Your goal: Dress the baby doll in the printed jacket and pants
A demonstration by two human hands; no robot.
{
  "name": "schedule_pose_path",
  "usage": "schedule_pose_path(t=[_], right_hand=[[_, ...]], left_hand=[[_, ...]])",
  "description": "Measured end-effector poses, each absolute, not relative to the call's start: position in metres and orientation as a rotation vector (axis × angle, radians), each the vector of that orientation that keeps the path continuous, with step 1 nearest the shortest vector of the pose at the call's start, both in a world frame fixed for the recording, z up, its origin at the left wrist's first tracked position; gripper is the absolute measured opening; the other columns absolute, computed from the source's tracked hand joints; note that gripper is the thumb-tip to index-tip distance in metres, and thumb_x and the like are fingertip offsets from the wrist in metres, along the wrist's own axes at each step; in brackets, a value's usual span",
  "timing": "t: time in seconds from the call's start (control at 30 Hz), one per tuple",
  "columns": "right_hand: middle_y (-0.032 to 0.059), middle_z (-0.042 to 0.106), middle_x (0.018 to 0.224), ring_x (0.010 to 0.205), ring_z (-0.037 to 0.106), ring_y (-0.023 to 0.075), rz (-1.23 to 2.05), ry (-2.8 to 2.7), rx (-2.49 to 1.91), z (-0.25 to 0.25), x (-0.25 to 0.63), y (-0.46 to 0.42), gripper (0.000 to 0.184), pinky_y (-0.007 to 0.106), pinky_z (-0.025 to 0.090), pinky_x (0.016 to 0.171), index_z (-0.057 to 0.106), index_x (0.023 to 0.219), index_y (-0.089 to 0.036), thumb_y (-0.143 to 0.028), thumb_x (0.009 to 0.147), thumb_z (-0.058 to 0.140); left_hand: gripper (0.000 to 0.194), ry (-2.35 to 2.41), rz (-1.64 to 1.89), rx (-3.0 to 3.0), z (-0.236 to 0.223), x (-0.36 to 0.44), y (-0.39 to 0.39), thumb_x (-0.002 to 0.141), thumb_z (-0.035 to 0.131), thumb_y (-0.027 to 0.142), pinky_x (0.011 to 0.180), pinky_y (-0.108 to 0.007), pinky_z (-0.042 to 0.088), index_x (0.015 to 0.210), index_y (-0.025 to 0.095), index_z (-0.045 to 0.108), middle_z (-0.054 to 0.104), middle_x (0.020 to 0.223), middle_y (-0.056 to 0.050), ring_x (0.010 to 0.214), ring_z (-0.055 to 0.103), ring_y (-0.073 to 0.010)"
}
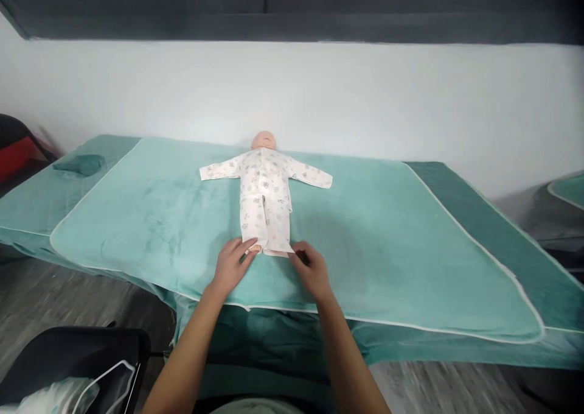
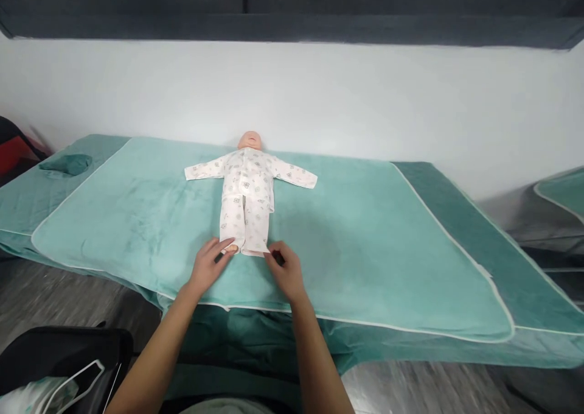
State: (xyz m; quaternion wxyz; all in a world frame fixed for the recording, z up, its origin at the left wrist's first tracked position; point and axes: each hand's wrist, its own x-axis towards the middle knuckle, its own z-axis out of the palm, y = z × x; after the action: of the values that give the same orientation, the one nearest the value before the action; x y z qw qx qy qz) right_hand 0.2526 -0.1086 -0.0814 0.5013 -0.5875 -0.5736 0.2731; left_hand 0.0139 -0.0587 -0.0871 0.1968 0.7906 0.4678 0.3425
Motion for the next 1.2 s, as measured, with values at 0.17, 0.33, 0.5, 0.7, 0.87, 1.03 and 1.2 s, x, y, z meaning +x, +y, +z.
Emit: schedule_pose_path(t=[0.17,0.33,0.5,0.7,0.87,1.03,1.2], right_hand=[[0.0011,0.056,0.08,0.077,0.054,0.0186,0.699,-1.092,-1.277,-0.086,0.253,-0.134,0.02,0.032,0.045,0.07,0.059,0.078,-0.023,-0.039,0.089,0.066],[0.0025,0.06,0.087,0.076,0.056,0.0187,0.598,-1.11,-1.461,-0.087,0.235,-0.13,0.024,0.032,0.047,0.068,0.061,0.092,-0.023,-0.046,0.09,0.064],[0.0091,0.066,0.107,0.098,0.061,0.0263,0.305,-1.364,-1.9,-0.079,0.201,-0.107,0.044,0.035,0.046,0.078,0.057,0.121,-0.019,-0.046,0.088,0.067],[0.0068,0.07,0.097,0.091,0.064,0.0251,0.276,-1.413,-2.064,-0.072,0.183,-0.091,0.041,0.034,0.041,0.078,0.058,0.124,-0.017,-0.037,0.089,0.066],[0.0065,0.064,0.11,0.082,0.061,0.0195,0.126,-1.371,-2.011,-0.081,0.201,-0.093,0.043,0.03,0.04,0.07,0.063,0.129,-0.023,-0.03,0.086,0.065],[0.0056,0.058,0.104,0.082,0.059,0.0184,0.075,-1.433,-1.925,-0.089,0.232,-0.096,0.041,0.028,0.042,0.068,0.068,0.128,-0.025,-0.029,0.087,0.064],[0.0043,0.061,0.096,0.073,0.056,0.0174,0.117,-1.59,-1.808,-0.097,0.241,-0.101,0.044,0.031,0.046,0.069,0.063,0.135,-0.02,-0.03,0.092,0.06]], left_hand=[[0.037,1.382,1.036,2.315,-0.088,0.005,-0.066,0.103,0.047,0.037,0.085,-0.038,0.054,0.131,0.028,0.07,0.065,0.092,-0.009,0.09,0.063,-0.0228],[0.036,1.415,1.09,2.523,-0.086,0.006,-0.065,0.102,0.048,0.027,0.08,-0.036,0.049,0.131,0.023,0.069,0.061,0.089,-0.009,0.086,0.058,-0.0225],[0.037,1.381,1.137,2.695,-0.097,0.016,-0.06,0.099,0.048,0.017,0.074,-0.032,0.045,0.131,0.021,0.068,0.054,0.084,-0.006,0.08,0.052,-0.0204],[0.042,1.362,1.182,2.552,-0.112,0.012,-0.063,0.1,0.045,0.013,0.075,-0.03,0.046,0.136,0.023,0.065,0.054,0.088,-0.005,0.083,0.053,-0.0186],[0.04,1.297,1.25,2.387,-0.113,0.005,-0.065,0.101,0.045,0.015,0.076,-0.027,0.048,0.134,0.024,0.066,0.055,0.091,-0.005,0.085,0.055,-0.0164],[0.038,1.28,1.276,2.361,-0.11,0.004,-0.063,0.101,0.047,0.015,0.075,-0.027,0.048,0.131,0.024,0.068,0.057,0.092,-0.005,0.085,0.056,-0.0161],[0.04,1.349,1.234,2.313,-0.112,0.01,-0.07,0.101,0.049,0.018,0.079,-0.029,0.051,0.138,0.024,0.063,0.059,0.092,-0.005,0.085,0.059,-0.0166]])
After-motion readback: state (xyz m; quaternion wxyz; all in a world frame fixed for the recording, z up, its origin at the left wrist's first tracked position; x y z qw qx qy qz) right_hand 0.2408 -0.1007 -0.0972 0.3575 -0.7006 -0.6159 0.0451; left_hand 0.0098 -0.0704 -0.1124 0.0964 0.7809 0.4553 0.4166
